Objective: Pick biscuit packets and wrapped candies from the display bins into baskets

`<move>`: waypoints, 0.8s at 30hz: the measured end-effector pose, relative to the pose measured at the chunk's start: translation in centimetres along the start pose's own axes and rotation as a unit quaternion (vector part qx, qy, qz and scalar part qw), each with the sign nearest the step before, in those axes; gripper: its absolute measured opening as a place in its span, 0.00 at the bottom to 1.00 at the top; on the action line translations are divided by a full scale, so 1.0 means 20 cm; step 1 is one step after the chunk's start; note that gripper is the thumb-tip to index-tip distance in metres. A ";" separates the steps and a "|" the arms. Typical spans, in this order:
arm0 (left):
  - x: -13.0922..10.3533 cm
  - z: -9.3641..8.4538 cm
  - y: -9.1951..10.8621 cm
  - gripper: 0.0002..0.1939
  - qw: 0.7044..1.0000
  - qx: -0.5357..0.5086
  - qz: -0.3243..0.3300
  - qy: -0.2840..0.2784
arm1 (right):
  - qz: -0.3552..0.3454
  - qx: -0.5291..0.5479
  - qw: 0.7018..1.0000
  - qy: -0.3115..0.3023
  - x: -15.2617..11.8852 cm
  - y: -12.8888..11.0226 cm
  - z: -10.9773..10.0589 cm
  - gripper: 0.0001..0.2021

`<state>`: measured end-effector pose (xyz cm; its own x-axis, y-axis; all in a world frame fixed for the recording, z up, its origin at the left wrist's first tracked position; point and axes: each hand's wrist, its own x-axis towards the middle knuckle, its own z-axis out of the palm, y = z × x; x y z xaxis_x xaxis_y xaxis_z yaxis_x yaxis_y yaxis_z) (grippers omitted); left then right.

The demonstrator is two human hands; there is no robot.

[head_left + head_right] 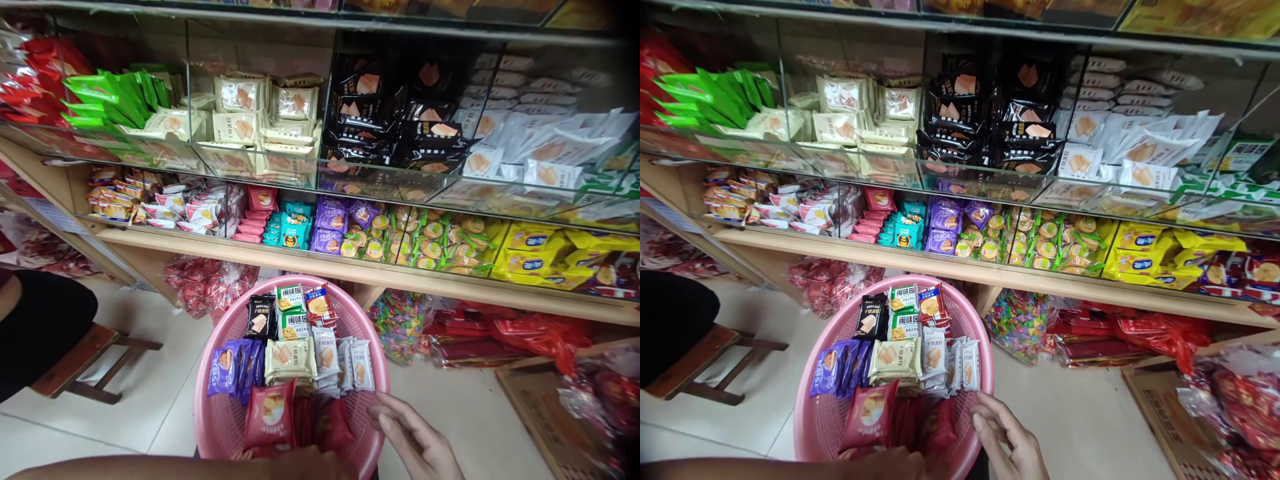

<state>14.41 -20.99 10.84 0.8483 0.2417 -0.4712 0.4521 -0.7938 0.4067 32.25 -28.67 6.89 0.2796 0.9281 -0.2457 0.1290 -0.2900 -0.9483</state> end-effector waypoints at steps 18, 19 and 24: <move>0.23 0.11 -0.06 0.04 0.943 0.256 0.125 0.174 | 0.002 -0.024 1.000 -0.015 0.01 0.02 -0.01 0.20; 0.22 0.12 -0.07 0.04 0.934 0.268 0.139 0.190 | 0.004 -0.023 1.000 -0.018 0.01 0.01 -0.01 0.20; 0.22 0.11 -0.10 0.00 0.924 0.271 0.163 0.215 | 0.006 -0.019 0.999 -0.028 0.02 0.01 -0.01 0.21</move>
<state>16.68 -19.50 6.15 0.9988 0.0482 0.0089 0.0484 -0.9982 -0.0348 32.47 -28.40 6.73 0.2276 0.9357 -0.2695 0.1623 -0.3093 -0.9370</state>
